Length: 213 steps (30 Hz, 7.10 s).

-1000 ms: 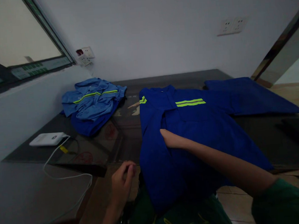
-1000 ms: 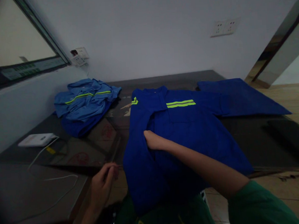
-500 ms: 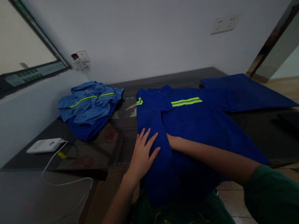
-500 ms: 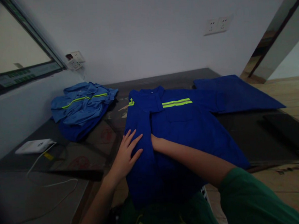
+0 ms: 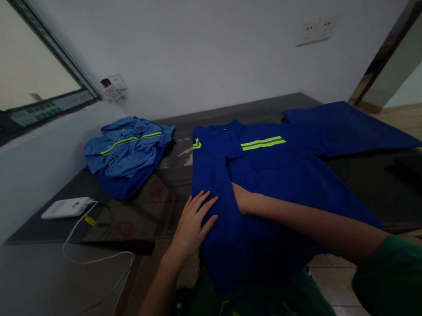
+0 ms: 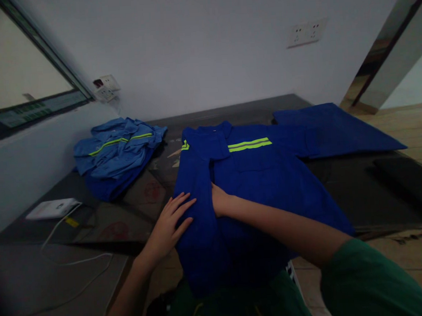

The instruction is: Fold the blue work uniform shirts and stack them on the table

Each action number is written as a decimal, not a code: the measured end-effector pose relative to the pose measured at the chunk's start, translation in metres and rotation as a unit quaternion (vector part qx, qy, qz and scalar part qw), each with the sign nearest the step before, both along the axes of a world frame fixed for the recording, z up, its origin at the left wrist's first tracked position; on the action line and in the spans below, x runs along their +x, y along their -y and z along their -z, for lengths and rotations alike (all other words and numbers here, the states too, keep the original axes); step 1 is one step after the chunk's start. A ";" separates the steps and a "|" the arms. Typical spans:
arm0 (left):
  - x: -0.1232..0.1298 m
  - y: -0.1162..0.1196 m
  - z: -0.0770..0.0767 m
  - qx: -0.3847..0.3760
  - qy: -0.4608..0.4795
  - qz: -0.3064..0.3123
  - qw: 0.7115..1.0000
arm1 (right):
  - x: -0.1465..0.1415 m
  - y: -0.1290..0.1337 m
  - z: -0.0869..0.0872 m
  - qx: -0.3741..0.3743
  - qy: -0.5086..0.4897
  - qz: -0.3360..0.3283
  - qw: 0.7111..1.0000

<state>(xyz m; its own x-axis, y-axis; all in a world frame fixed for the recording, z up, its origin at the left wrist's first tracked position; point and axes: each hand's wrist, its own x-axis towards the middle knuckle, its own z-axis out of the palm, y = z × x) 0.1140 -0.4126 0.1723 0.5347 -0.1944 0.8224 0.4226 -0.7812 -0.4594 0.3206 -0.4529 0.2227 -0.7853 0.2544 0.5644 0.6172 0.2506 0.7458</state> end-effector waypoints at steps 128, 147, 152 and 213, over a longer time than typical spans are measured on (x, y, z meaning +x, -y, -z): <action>-0.015 0.006 0.050 0.099 -0.032 0.221 0.970 | 0.032 0.108 0.142 0.088 -0.058 -0.008 0.994; -0.008 0.000 0.050 0.172 -0.092 0.150 0.969 | 0.036 0.080 -0.001 0.013 -0.231 0.165 0.959; -0.008 -0.003 0.047 0.210 -0.104 0.144 0.961 | 0.058 0.033 -0.069 0.026 -0.336 0.254 0.906; 0.120 -0.081 -0.278 -0.073 0.125 0.030 0.989 | 0.043 0.050 -0.095 -0.260 -0.443 -0.028 0.857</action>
